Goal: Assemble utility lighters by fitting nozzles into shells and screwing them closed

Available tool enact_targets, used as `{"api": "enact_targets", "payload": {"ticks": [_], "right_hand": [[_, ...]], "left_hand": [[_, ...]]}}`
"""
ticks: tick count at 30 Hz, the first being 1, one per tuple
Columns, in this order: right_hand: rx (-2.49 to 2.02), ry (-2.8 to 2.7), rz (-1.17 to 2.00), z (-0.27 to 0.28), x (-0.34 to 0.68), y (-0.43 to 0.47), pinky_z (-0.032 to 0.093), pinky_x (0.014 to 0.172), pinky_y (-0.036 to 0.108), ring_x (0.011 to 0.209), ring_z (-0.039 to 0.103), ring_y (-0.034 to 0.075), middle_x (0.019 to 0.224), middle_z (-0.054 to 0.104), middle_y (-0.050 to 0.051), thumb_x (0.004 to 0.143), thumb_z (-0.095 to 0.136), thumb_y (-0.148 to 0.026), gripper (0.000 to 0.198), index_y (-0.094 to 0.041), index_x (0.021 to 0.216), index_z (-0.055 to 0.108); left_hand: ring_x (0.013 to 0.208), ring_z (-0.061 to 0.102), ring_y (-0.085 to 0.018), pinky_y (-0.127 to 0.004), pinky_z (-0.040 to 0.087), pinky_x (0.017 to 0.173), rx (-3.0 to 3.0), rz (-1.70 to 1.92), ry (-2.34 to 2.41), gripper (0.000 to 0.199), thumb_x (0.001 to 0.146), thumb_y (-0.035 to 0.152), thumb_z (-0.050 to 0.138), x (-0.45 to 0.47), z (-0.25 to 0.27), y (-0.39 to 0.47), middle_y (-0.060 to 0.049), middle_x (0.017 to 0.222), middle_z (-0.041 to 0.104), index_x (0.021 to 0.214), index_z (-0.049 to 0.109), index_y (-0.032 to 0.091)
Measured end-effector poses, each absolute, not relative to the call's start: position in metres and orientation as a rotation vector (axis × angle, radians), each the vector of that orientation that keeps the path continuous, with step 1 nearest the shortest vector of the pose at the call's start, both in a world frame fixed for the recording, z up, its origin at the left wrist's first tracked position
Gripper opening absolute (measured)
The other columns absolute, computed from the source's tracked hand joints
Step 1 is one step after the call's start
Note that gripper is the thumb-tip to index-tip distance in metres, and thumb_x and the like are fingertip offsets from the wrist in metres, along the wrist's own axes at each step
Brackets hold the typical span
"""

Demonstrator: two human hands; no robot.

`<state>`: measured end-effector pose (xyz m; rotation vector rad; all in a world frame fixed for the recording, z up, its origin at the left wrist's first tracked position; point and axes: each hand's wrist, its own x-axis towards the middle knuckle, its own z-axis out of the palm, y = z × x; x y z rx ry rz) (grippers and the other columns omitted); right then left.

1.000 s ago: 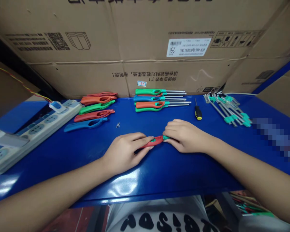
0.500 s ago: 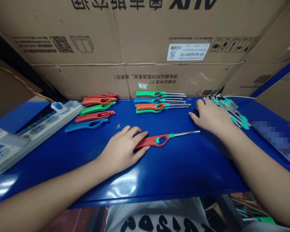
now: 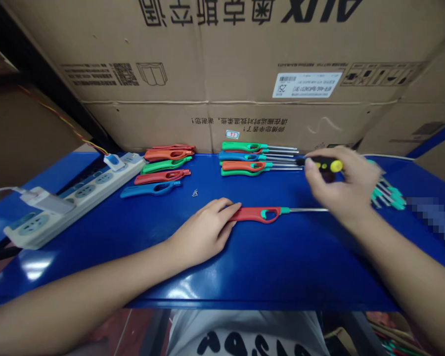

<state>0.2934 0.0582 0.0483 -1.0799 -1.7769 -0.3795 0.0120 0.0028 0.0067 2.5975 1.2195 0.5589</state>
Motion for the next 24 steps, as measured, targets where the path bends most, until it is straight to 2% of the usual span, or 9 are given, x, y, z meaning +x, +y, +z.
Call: {"api": "enact_targets", "payload": {"ticks": [5,7,9,13,17,24], "right_hand": [[-0.930,-1.993,0.434,0.022,0.237,0.038,0.056,0.088,0.036,0.099,0.071,0.022,0.108,0.076,0.006,0.092,0.065,-0.032,0.019,-0.022,0.108,0.071],[-0.911,-1.968,0.672,0.013,0.219,0.040,0.056,0.091,0.035,0.101,0.070,0.022,0.110,0.075,0.006,0.093,0.065,-0.034,0.021,-0.022,0.109,0.070],[-0.888,-1.857,0.837,0.008,0.204,0.045,0.056,0.087,0.034,0.099,0.070,0.021,0.108,0.074,0.006,0.093,0.064,-0.037,0.022,-0.021,0.106,0.069],[-0.930,-1.643,0.983,0.007,0.182,0.055,0.053,0.064,0.028,0.071,0.064,0.015,0.086,0.069,0.003,0.092,0.064,-0.044,0.026,-0.020,0.100,0.065],[-0.945,-1.594,1.039,0.007,0.175,0.057,0.043,0.052,0.026,0.053,0.049,0.011,0.065,0.056,-0.003,0.089,0.067,-0.047,0.029,-0.020,0.099,0.067],[-0.933,-1.584,1.084,0.005,0.178,0.052,0.041,0.048,0.026,0.050,0.048,0.010,0.069,0.059,-0.003,0.088,0.068,-0.048,0.029,-0.021,0.101,0.067]], "left_hand": [[0.109,0.062,-0.026,-0.042,0.055,0.096,2.639,0.509,1.157,0.035,0.099,0.023,0.053,0.016,0.012,-0.003,-0.011,0.118,0.066,0.133,0.059,0.015],[0.106,0.061,-0.026,-0.041,0.055,0.094,2.668,0.495,1.137,0.030,0.100,0.027,0.054,0.016,0.013,-0.005,-0.010,0.113,0.067,0.127,0.063,0.016],[0.103,0.062,-0.025,-0.040,0.055,0.092,2.678,0.486,1.134,0.028,0.100,0.028,0.054,0.016,0.014,-0.006,-0.010,0.110,0.067,0.122,0.066,0.016],[0.100,0.062,-0.026,-0.040,0.055,0.087,2.694,0.461,1.160,0.030,0.100,0.029,0.054,0.016,0.013,-0.007,-0.010,0.105,0.067,0.124,0.066,0.015],[0.099,0.062,-0.026,-0.040,0.055,0.086,2.713,0.461,1.156,0.032,0.100,0.031,0.054,0.016,0.012,-0.008,-0.009,0.105,0.067,0.124,0.066,0.015],[0.101,0.062,-0.026,-0.040,0.056,0.086,2.719,0.453,1.170,0.031,0.100,0.030,0.054,0.016,0.011,-0.008,-0.009,0.107,0.067,0.124,0.066,0.016]]}}
